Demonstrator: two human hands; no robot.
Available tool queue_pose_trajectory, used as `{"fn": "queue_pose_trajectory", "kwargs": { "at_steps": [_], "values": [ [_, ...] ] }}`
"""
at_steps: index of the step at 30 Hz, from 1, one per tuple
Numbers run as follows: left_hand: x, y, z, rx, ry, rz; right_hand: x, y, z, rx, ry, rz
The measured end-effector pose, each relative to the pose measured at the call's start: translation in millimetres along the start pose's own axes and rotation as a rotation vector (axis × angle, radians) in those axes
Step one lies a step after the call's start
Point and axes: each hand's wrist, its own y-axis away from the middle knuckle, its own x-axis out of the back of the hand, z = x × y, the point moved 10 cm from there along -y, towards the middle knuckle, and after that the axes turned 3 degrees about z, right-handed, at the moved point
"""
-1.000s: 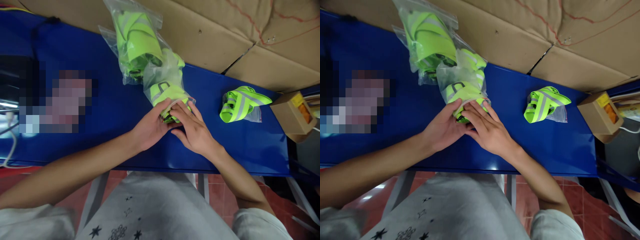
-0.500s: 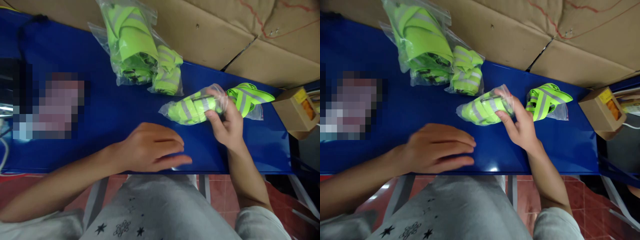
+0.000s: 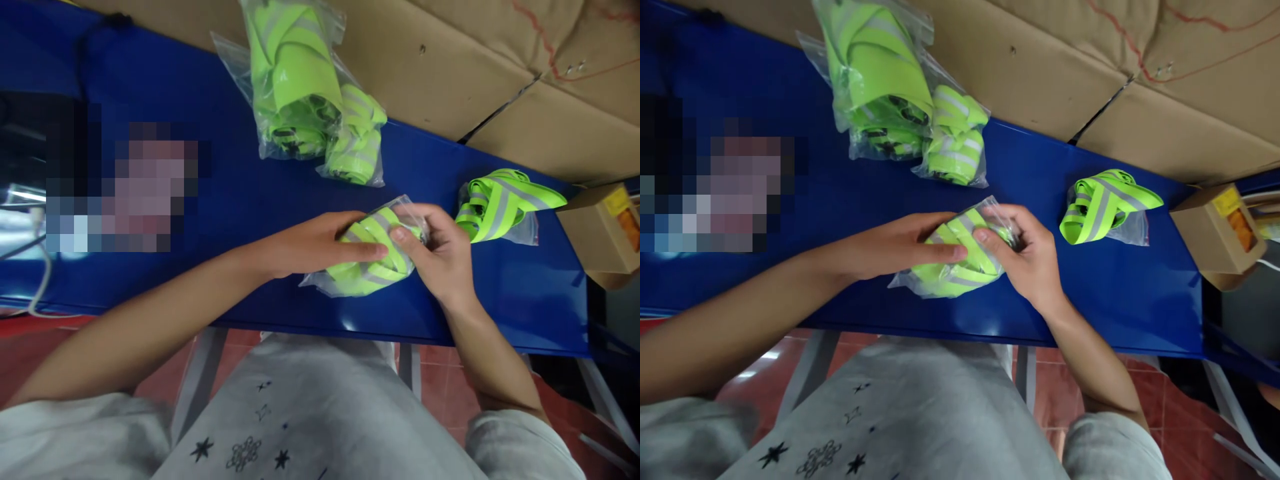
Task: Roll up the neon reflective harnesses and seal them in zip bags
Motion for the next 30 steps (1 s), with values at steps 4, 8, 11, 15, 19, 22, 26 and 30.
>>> {"fn": "queue_pose_trajectory", "kwargs": {
  "at_steps": [4,8,11,15,19,22,26,30],
  "values": [
    [-10.1,1.4,-0.1,0.025,0.191,-0.068,-6.3,0.3,-3.3,-0.028,-0.061,-0.159],
    [-10.0,-0.3,-0.1,-0.057,0.095,-0.04,-30.7,16.6,-6.6,-0.019,-0.074,-0.618],
    [-6.7,-3.0,-0.4,-0.141,0.018,0.0,-44.8,29.9,-7.1,-0.027,-0.113,-0.834],
    [-0.2,-5.6,-1.9,-0.151,0.032,0.045,-45.5,20.0,-1.5,-0.088,-0.062,-0.686],
    [-1.0,-5.6,-7.3,-0.068,0.162,0.041,-17.2,1.9,6.3,-0.08,0.061,-0.33],
    [-0.2,-4.8,-12.7,-0.022,0.202,0.072,-10.4,-0.2,17.9,-0.095,0.085,-0.341],
    [1.0,-4.2,-13.3,-0.013,0.31,0.066,-20.4,6.6,13.2,-0.07,-0.053,-0.55],
    [4.4,-2.8,-5.0,-0.066,0.197,0.058,-30.5,18.8,-7.1,-0.053,-0.135,-0.71]
  ]
}}
